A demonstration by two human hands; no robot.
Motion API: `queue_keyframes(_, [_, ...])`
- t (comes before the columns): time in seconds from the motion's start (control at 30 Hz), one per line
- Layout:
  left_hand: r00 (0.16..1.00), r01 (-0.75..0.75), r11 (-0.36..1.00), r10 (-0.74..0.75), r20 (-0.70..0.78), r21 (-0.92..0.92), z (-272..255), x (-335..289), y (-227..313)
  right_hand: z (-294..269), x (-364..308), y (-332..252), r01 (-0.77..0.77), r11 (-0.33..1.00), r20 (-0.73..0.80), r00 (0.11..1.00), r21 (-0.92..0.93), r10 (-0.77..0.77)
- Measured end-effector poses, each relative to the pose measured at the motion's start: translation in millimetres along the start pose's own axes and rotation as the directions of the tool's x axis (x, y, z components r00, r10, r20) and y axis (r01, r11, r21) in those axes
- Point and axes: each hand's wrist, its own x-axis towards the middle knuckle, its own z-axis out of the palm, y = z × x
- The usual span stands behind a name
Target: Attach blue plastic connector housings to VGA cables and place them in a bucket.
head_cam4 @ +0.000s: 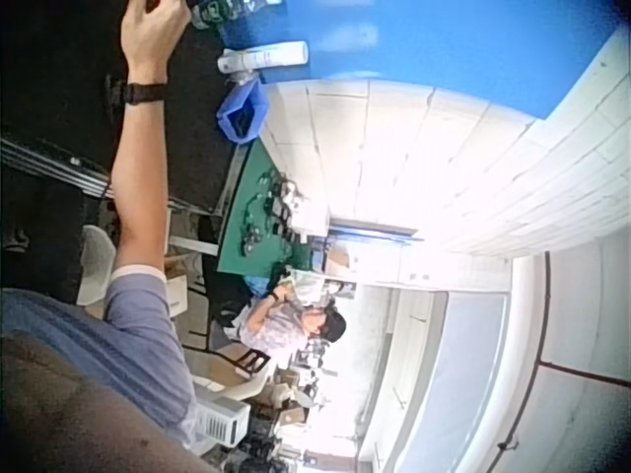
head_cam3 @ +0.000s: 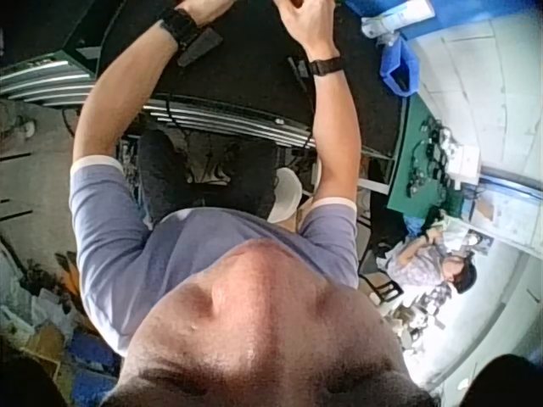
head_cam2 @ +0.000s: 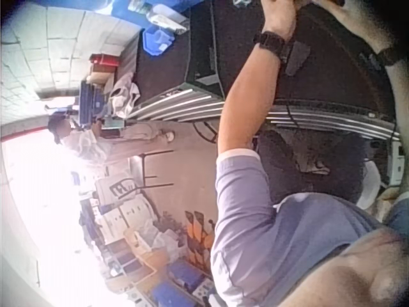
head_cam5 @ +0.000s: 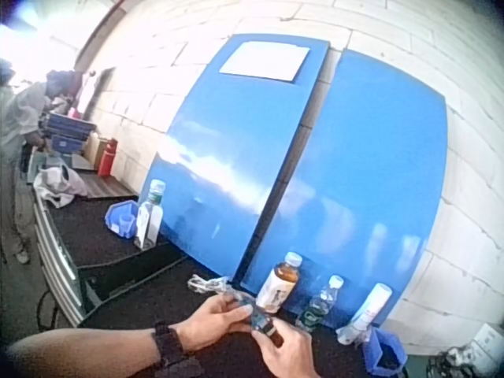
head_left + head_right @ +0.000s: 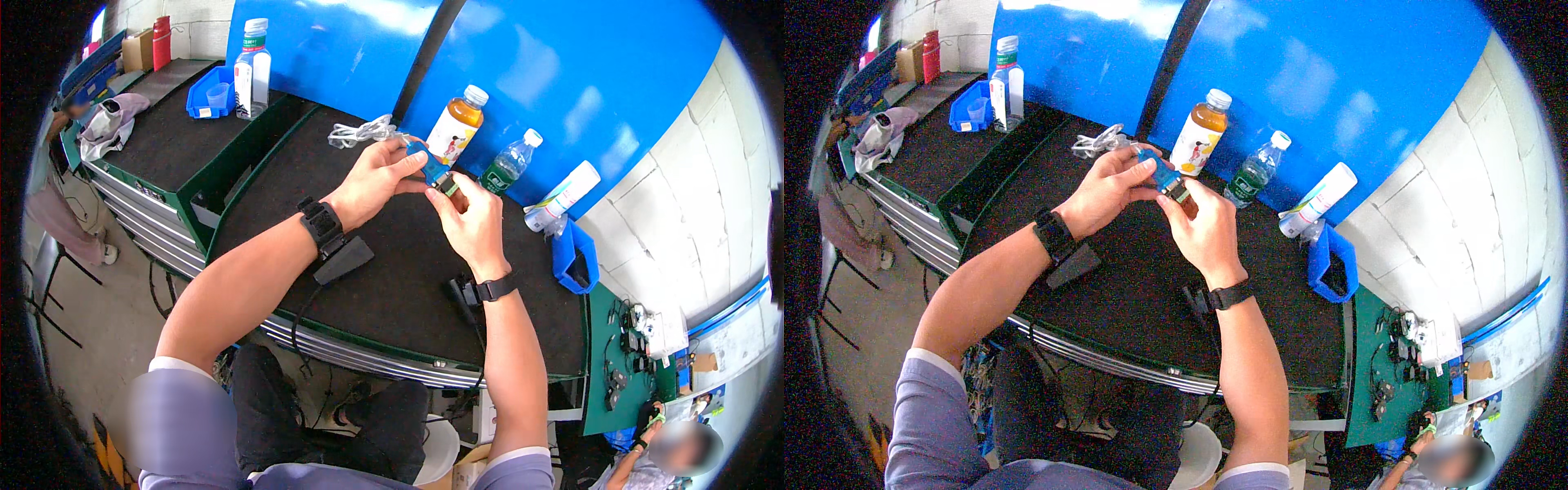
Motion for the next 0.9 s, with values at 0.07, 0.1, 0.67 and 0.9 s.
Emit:
queue_keyframes(0.07, [0.987,-0.042,0.998,0.035,-0.158,-0.040,-5.6,2.5,1.9,-1.7,0.1,-1.0,-0.071,0.997,0.027,0.997,-0.028,0.071])
queue_keyframes(0.1, [0.977,-0.073,0.994,0.054,-0.205,-0.086,-11.2,4.8,7.5,-4.6,0.3,2.8,-0.091,0.995,-0.015,0.996,-0.030,0.091])
queue_keyframes(0.67, [0.989,0.105,0.962,-0.127,-0.072,-0.253,-8.7,0.9,10.3,1.8,0.3,19.1,0.045,0.933,-0.093,0.996,0.356,-0.012])
queue_keyframes(0.9, [0.985,0.129,0.960,-0.152,-0.076,-0.248,-12.7,0.6,10.9,-4.6,3.8,16.1,-0.219,0.587,0.037,0.951,0.780,0.306])
